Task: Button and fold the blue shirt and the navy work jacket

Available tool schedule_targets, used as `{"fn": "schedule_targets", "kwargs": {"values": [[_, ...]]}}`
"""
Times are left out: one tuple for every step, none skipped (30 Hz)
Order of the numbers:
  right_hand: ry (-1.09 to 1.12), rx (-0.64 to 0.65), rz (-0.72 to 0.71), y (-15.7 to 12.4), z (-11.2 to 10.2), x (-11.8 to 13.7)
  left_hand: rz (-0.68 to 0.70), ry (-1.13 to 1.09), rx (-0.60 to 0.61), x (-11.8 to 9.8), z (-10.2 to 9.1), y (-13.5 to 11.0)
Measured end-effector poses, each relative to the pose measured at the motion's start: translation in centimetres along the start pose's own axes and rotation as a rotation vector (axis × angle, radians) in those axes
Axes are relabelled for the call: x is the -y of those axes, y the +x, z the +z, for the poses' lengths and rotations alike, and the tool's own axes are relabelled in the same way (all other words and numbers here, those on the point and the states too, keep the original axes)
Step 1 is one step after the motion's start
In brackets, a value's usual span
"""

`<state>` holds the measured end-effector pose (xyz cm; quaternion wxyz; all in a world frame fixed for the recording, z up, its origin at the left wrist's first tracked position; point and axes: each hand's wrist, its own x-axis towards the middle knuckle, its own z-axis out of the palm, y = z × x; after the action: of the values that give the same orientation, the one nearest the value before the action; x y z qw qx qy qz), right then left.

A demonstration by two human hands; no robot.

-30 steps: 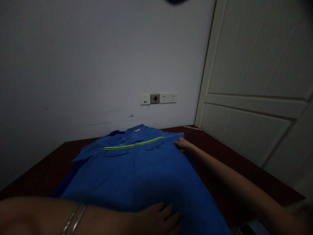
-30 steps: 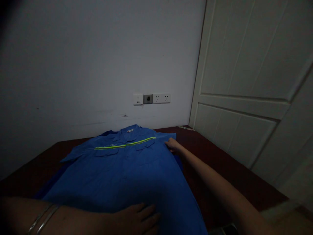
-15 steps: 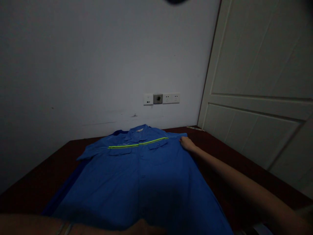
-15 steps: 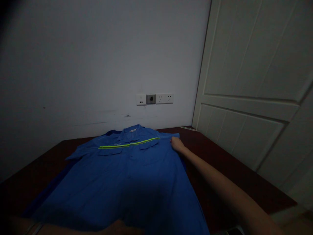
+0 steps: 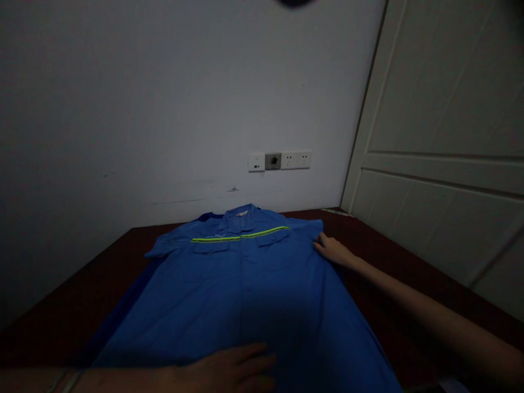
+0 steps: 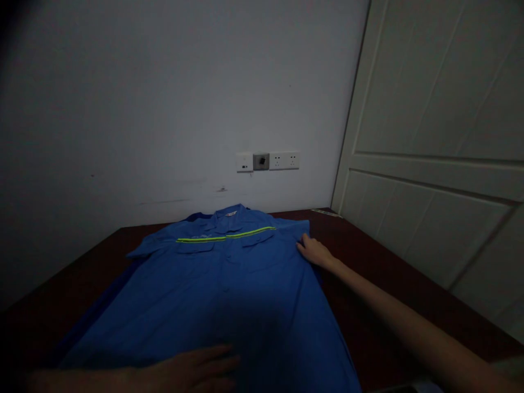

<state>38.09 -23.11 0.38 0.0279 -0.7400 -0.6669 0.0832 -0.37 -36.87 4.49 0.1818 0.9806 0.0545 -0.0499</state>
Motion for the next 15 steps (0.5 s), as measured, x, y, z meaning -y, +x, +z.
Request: {"fn": "schedule_targets", "kwargs": {"values": [[0.016, -0.003, -0.024, -1.0, 0.0, -0.1, -0.065, 0.005, 0.001, 0.0, -0.6, -0.4], [0.006, -0.021, -0.045, -2.1, 0.0, 0.0, -0.135, 0.017, -0.007, 0.1, -1.1, -0.8], [-0.034, -0.065, -0.066, -3.3, 0.0, 0.2, -0.197, 0.034, -0.016, 0.4, -1.4, -1.0], [-0.100, -0.135, -0.092, -4.4, 0.1, 0.4, -0.245, 0.056, -0.027, 0.7, -1.4, -1.2], [-0.175, -0.212, -0.108, -5.5, 0.1, 0.8, -0.271, 0.078, -0.034, 1.2, -1.3, -1.2], [-0.240, -0.279, -0.121, -6.5, 0.2, 1.1, -0.282, 0.098, -0.039, 1.8, -1.2, -1.1], [-0.287, -0.323, -0.124, -7.5, 0.2, 1.4, -0.289, 0.112, -0.043, 2.6, -0.9, -0.9], [-0.312, -0.337, -0.114, -8.4, 0.3, 1.7, -0.303, 0.120, -0.048, 3.4, -0.7, -0.8], [-0.320, -0.323, -0.101, -9.2, 0.4, 1.9, -0.323, 0.124, -0.054, 4.3, -0.5, -0.6], [-0.316, -0.288, -0.087, -10.0, 0.5, 1.9, -0.344, 0.126, -0.063, 5.1, -0.4, -0.5], [-0.307, -0.242, -0.077, -10.8, 0.7, 1.9, -0.355, 0.131, -0.072, 5.9, -0.3, -0.5], [-0.293, -0.196, -0.078, -11.5, 1.0, 1.8, -0.354, 0.141, -0.077, 6.6, -0.4, -0.5], [-0.274, -0.154, -0.086, -12.1, 1.3, 1.7, -0.340, 0.155, -0.077, 7.2, -0.4, -0.6], [-0.250, -0.115, -0.099, -12.7, 1.6, 1.5, -0.317, 0.168, -0.070, 7.8, -0.4, -0.8], [-0.226, -0.083, -0.113, -13.2, 2.0, 1.4, -0.293, 0.174, -0.054, 8.2, -0.5, -1.0]]}}
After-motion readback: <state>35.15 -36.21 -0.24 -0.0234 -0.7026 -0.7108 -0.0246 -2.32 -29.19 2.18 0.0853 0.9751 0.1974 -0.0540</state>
